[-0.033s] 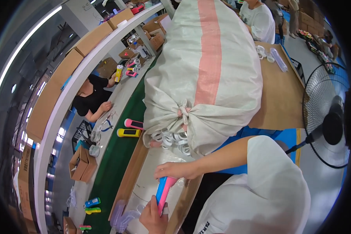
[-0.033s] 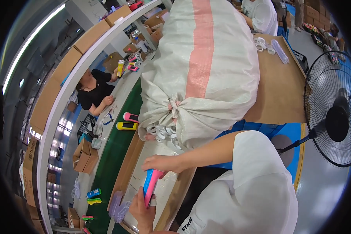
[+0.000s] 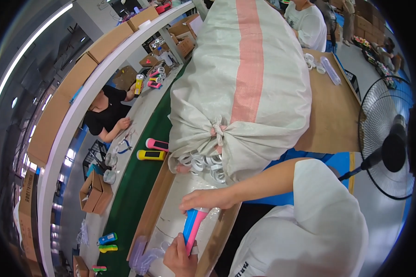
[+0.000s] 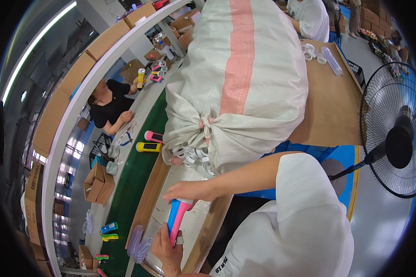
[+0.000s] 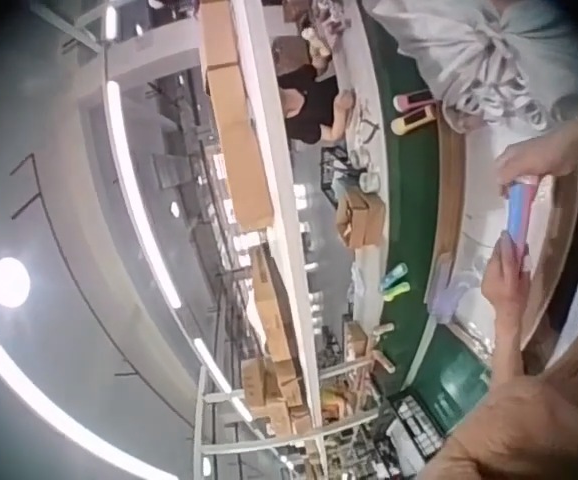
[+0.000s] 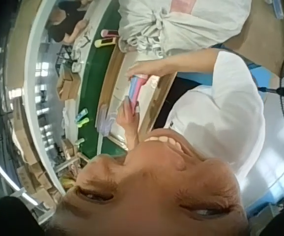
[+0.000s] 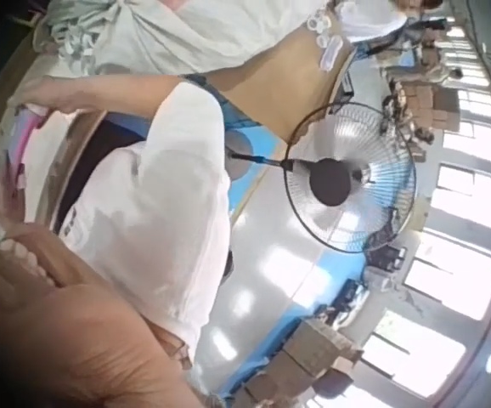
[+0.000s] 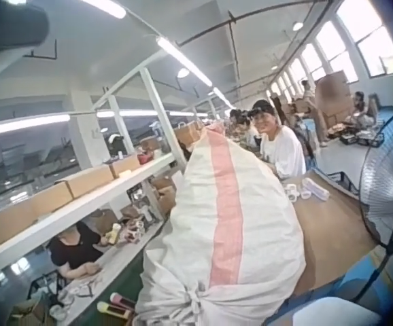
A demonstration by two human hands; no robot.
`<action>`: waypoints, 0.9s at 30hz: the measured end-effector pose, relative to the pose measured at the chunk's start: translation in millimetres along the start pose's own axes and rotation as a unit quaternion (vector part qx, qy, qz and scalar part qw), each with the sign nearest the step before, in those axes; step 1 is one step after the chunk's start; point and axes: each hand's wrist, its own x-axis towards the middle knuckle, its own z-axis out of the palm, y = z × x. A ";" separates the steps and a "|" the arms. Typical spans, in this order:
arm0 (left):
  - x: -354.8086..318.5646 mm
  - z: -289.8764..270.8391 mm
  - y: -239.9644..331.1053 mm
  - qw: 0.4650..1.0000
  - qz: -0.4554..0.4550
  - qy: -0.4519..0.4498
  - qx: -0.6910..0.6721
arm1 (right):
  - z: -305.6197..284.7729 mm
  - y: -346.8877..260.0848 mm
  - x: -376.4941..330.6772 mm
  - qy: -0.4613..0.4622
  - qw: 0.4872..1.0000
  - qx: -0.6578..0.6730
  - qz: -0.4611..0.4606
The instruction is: Assembling the lens and reflector components onto the bodies of various plastic flashlights.
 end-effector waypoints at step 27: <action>-36.4 50.3 -54.3 0.814 -0.462 0.003 -0.353 | -0.7 32.9 116.6 -0.007 0.990 -0.136 -0.041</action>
